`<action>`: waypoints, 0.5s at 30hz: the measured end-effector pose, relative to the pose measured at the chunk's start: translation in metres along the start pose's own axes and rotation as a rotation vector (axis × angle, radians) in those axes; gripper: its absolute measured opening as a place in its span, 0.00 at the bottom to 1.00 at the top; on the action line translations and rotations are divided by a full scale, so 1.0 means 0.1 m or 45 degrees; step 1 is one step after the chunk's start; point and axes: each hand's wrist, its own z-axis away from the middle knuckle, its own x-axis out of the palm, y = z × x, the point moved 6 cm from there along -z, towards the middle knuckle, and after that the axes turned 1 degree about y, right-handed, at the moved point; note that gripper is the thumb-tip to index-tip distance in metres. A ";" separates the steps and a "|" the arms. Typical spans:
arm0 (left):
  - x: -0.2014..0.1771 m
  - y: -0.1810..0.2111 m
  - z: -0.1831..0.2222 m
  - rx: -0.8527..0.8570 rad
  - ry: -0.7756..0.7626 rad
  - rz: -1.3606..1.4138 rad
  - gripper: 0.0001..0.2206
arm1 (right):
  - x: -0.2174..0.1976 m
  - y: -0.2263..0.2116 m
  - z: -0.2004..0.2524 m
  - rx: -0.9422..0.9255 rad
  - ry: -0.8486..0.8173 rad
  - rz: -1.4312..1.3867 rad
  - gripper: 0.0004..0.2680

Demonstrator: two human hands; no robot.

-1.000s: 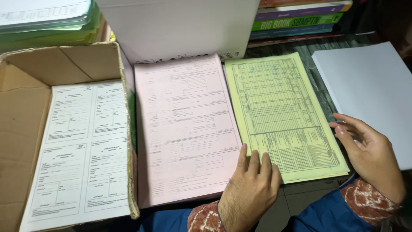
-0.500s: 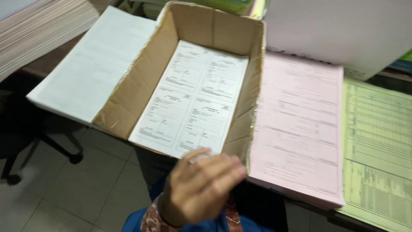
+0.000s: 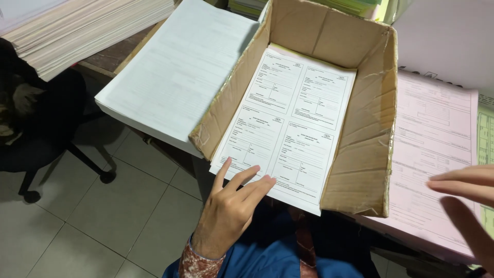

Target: Sorting and organizing printed forms into a cardboard box and stacks

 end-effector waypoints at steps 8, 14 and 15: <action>-0.03 -0.20 -0.08 0.051 0.042 0.178 0.19 | 0.27 -1.01 -0.84 -0.340 -0.035 0.141 0.06; -0.22 -0.27 -0.21 -0.054 0.559 0.296 0.15 | 0.63 -0.65 -1.13 -0.262 -0.524 0.108 0.19; -0.32 -0.24 -0.25 -0.065 0.720 0.325 0.09 | 0.73 -0.52 -1.16 -0.159 -0.686 0.138 0.26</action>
